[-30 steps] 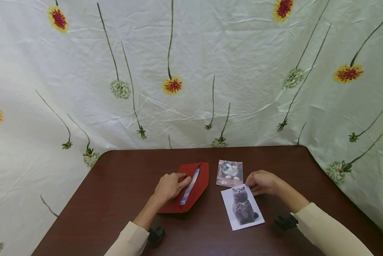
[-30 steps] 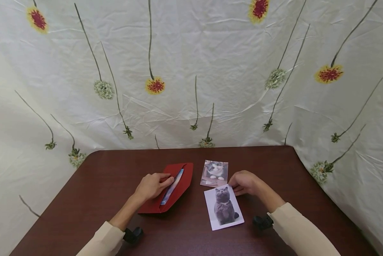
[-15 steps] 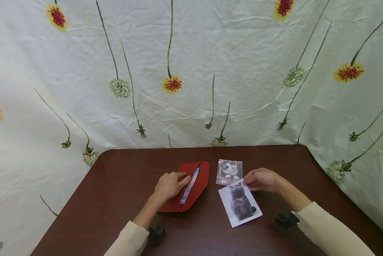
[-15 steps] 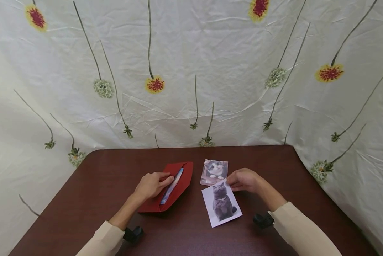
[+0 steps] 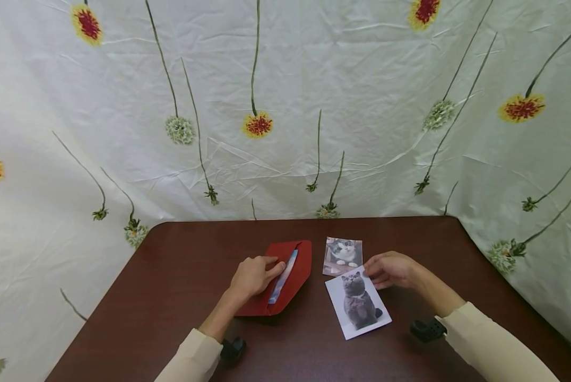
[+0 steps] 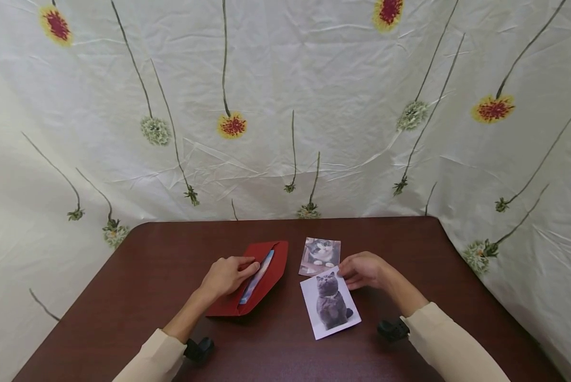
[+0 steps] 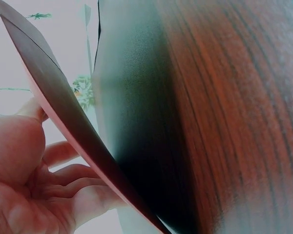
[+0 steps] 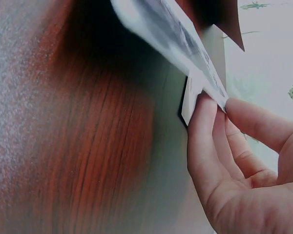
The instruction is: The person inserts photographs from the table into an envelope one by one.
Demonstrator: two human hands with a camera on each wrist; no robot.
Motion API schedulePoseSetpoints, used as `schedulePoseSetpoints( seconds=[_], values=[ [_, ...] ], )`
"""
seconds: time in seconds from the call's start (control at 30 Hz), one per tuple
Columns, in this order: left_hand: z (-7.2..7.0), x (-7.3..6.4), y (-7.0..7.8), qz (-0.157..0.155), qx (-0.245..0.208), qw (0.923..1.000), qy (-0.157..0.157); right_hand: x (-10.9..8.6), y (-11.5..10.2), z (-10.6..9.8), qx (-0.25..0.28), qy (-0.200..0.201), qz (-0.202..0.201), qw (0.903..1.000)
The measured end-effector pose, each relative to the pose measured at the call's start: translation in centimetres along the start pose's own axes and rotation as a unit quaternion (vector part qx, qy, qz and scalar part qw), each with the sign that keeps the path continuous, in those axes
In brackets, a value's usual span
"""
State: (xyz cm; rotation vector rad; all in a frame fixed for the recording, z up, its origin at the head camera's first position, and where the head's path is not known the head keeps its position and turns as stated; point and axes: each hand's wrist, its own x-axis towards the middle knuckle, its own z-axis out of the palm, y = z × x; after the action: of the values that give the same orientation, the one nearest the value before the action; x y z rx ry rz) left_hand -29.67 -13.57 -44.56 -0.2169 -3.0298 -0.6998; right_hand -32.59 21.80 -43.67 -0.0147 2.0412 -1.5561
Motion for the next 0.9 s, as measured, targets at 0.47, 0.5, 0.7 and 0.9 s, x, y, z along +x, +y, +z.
schedulePoseSetpoints(
  seconds=[0.47,0.5,0.7,0.9],
  values=[
    [0.0,0.1,-0.1,0.003,0.003,1.0000,-0.001,-0.6,-1.6,-0.1,0.002,0.003,0.001,1.0000],
    [0.0,0.1,-0.1,0.003,0.003,1.0000,-0.001,-0.7,-1.8,-0.1,0.002,0.002,-0.001,1.0000],
    [-0.1,0.2,-0.2,0.001,0.003,1.0000,-0.005,-0.7,-2.9,-0.1,0.012,0.002,-0.011,0.9999],
    [0.0,0.2,-0.2,-0.002,0.003,1.0000,-0.008,-0.7,-4.2,0.2,0.033,0.002,-0.025,0.9992]
  ],
)
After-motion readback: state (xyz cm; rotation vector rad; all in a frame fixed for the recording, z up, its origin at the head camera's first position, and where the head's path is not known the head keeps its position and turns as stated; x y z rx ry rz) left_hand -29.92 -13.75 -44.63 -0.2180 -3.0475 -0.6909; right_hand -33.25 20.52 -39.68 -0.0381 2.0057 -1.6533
